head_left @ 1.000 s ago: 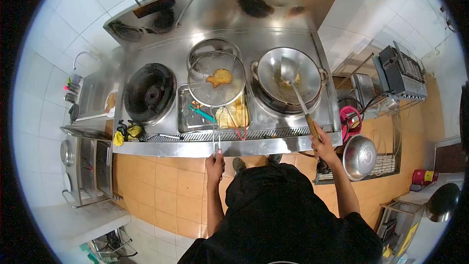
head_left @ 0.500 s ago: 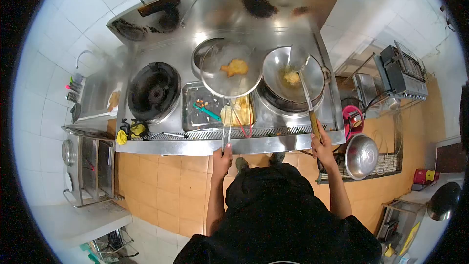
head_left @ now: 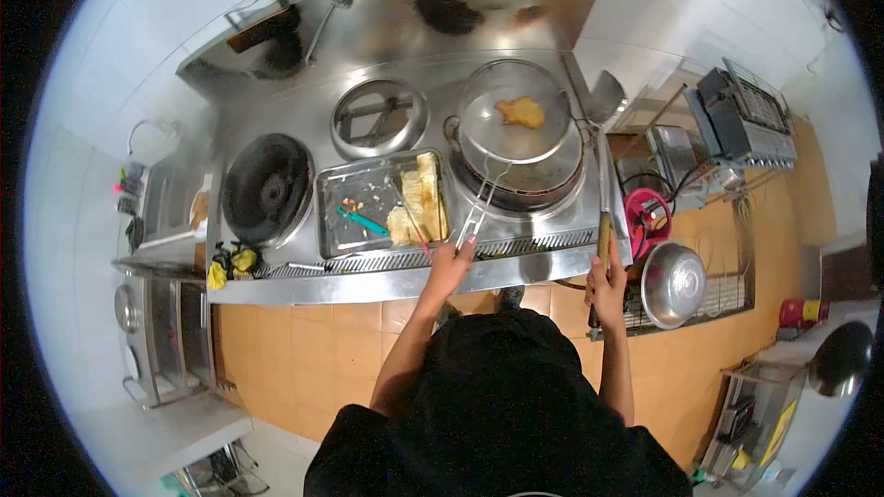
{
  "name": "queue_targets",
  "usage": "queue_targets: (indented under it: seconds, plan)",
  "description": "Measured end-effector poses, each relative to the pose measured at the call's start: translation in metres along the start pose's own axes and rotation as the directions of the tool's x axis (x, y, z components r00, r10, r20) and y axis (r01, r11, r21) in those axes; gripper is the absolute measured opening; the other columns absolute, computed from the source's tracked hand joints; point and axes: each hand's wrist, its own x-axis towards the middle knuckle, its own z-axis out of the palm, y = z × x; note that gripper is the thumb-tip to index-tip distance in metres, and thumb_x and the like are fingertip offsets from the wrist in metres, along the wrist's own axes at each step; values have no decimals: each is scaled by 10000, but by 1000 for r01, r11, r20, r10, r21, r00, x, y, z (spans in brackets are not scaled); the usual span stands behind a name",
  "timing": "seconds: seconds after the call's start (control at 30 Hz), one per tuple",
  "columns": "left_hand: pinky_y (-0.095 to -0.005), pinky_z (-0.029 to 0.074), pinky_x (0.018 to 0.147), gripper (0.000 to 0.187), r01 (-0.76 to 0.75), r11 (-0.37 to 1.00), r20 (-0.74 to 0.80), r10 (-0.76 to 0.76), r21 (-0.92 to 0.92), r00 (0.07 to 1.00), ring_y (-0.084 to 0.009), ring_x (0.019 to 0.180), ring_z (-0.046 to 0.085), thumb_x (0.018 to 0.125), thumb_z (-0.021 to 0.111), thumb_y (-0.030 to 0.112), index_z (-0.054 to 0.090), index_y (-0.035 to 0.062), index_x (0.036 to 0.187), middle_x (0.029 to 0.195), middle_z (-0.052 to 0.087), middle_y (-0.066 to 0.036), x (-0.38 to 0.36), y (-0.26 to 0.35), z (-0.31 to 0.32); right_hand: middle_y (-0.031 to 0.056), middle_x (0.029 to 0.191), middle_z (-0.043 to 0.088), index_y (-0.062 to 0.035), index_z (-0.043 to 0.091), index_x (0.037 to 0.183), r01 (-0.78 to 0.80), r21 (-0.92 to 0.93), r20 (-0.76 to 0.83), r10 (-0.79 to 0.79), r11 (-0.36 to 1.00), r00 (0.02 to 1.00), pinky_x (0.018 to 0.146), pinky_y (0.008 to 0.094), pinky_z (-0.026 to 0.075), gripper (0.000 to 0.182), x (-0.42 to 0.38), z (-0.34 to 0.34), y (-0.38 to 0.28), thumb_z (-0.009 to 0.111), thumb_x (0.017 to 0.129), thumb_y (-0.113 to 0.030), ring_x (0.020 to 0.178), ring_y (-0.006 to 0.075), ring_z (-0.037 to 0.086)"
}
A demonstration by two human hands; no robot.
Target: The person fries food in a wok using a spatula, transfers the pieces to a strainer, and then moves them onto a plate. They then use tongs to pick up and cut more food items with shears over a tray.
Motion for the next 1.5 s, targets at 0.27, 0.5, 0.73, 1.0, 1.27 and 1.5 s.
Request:
queue_targets:
  seconds: [0.27,0.5,0.73,1.0,1.27,1.5]
  plan:
    - [-291,308,399,498,100,990,84,-91,-99,992,-103,406,398,963,531,397,521,35,621,494,449,-6,1,15,18,-61,534,379,-123,233,1515,8,31,-33,-7,999,999,350,214,255,572,4,-16,7,472,995,-132,397,20,295]
    - [-259,246,371,445,85,996,126,-81,-29,989,-78,397,330,968,522,421,468,80,687,516,380,31,0,14,12,-69,533,366,-125,218,1520,-3,-19,26,3,1000,1000,359,216,244,580,10,-11,-2,468,996,-137,403,17,287]
    - [-243,238,372,439,226,969,158,-209,-101,965,-61,402,322,971,507,442,469,92,709,529,359,41,-6,22,14,-72,547,368,-105,228,1514,-46,-7,56,47,999,997,374,218,260,577,13,0,-7,466,989,-119,417,17,302]
    - [-271,263,370,469,187,972,173,-161,-144,972,-88,382,365,973,489,440,514,55,705,499,421,9,0,14,8,-74,593,388,-127,248,1513,-31,-18,84,33,999,996,385,221,274,582,15,-1,-4,476,978,-108,438,18,320]
    - [-254,233,368,455,165,986,119,-162,-17,980,-69,378,296,976,485,455,485,78,721,512,368,36,7,6,13,-78,619,386,-136,257,1513,-53,-82,71,58,995,996,411,211,288,584,11,-5,-12,486,976,-118,460,17,325]
    - [-256,253,373,439,205,977,144,-196,-51,970,-81,382,339,972,497,435,502,72,726,514,390,32,-2,16,10,82,1170,419,-74,278,1492,-80,-273,105,113,959,988,800,269,346,567,20,-9,-12,498,971,-114,956,133,432]
